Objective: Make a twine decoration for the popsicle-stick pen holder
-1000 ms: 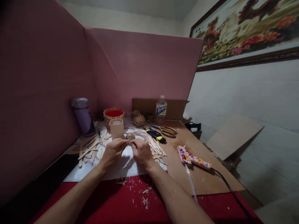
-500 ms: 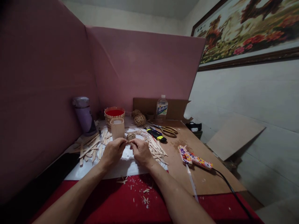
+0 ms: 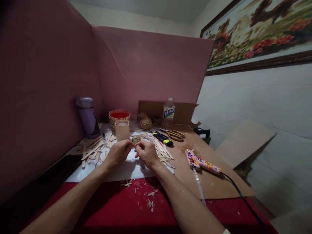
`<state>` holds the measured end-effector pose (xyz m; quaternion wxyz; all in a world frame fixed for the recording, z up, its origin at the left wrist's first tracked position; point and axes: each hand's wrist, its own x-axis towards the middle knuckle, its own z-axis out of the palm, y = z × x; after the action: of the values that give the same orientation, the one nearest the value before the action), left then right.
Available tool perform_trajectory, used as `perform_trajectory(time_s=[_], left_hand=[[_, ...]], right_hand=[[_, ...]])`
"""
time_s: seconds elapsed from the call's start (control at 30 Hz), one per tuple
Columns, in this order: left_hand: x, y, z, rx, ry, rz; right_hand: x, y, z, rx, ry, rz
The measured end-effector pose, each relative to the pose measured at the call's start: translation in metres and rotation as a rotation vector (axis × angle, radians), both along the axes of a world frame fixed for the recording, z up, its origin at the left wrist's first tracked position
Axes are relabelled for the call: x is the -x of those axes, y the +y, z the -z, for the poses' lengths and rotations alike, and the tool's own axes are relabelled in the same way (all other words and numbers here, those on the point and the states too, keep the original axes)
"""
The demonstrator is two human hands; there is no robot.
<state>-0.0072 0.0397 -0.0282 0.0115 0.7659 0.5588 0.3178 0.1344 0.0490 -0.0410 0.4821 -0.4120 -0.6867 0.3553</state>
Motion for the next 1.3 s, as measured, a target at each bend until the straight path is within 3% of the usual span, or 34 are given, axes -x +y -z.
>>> perform_trajectory(time_s=[0.43,0.8,0.93,1.17,1.3], left_hand=[[-0.002,0.001,0.001,0.03,0.115,-0.064],[0.005,0.006,0.001,-0.081,-0.096,0.007],[0.006,0.007,0.002,-0.081,-0.13,0.05],[0.005,0.005,0.0,-0.068,-0.185,0.08],[0.005,0.005,-0.001,-0.039,-0.222,0.122]], right_hand=[[0.0,0.005,0.007,-0.038,0.02,0.076],[-0.003,0.012,0.006,0.082,0.166,-0.032],[-0.004,0.012,0.005,-0.056,0.072,-0.029],[-0.006,0.009,0.003,-0.5,-0.221,0.086],[-0.007,0.007,0.002,-0.403,-0.188,0.104]])
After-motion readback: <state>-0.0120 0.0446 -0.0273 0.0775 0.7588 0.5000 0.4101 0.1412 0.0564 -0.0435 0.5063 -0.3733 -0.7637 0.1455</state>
